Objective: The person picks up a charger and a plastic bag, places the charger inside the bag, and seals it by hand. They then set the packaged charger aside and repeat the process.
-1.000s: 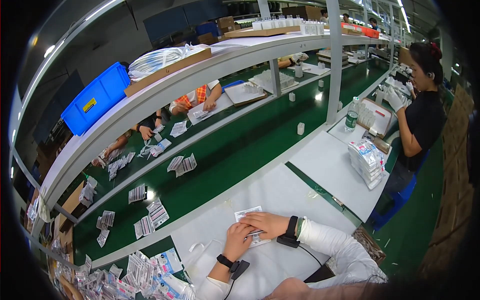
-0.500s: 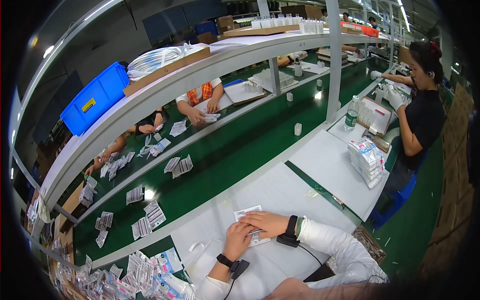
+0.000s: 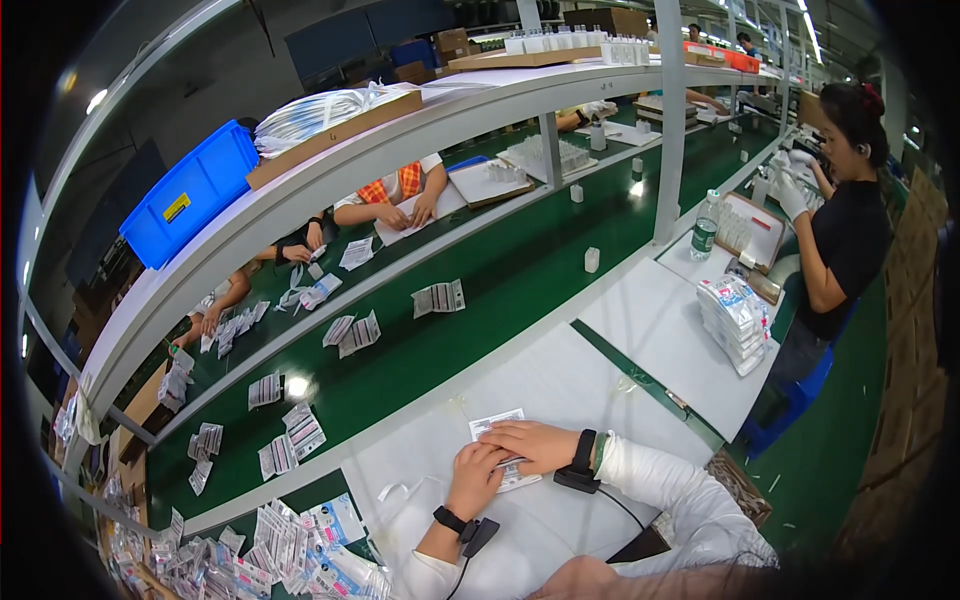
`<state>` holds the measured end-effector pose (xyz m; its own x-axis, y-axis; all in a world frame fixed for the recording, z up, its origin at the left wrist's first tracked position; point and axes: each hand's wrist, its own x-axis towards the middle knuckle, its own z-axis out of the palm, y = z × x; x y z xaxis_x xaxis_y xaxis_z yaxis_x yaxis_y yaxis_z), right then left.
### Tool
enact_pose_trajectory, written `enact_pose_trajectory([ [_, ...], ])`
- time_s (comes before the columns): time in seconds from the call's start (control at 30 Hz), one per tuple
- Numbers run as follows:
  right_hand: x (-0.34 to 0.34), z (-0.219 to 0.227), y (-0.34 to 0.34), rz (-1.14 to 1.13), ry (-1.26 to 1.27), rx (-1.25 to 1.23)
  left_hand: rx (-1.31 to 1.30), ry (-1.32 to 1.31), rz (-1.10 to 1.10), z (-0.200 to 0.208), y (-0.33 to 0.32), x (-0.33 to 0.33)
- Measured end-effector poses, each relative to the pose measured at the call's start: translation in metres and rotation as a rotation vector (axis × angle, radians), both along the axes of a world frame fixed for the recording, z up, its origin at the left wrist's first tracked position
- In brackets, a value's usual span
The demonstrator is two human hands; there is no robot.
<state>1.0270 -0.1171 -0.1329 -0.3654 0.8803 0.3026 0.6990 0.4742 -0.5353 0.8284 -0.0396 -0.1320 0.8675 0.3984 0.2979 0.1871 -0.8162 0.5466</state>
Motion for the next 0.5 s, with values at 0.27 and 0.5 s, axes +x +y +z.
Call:
enact_pose_trajectory([
  [0.27, 0.0005, -0.0005, 0.001, -0.004, -0.01, 0.002, 0.021, -0.024, -0.002, -0.0068, 0.0033, 0.0007],
  [0.5, 0.0009, 0.0012, -0.0003, -0.004, 0.01, 0.012, 0.045, -0.038, -0.008, -0.0088, 0.0046, 0.0008],
])
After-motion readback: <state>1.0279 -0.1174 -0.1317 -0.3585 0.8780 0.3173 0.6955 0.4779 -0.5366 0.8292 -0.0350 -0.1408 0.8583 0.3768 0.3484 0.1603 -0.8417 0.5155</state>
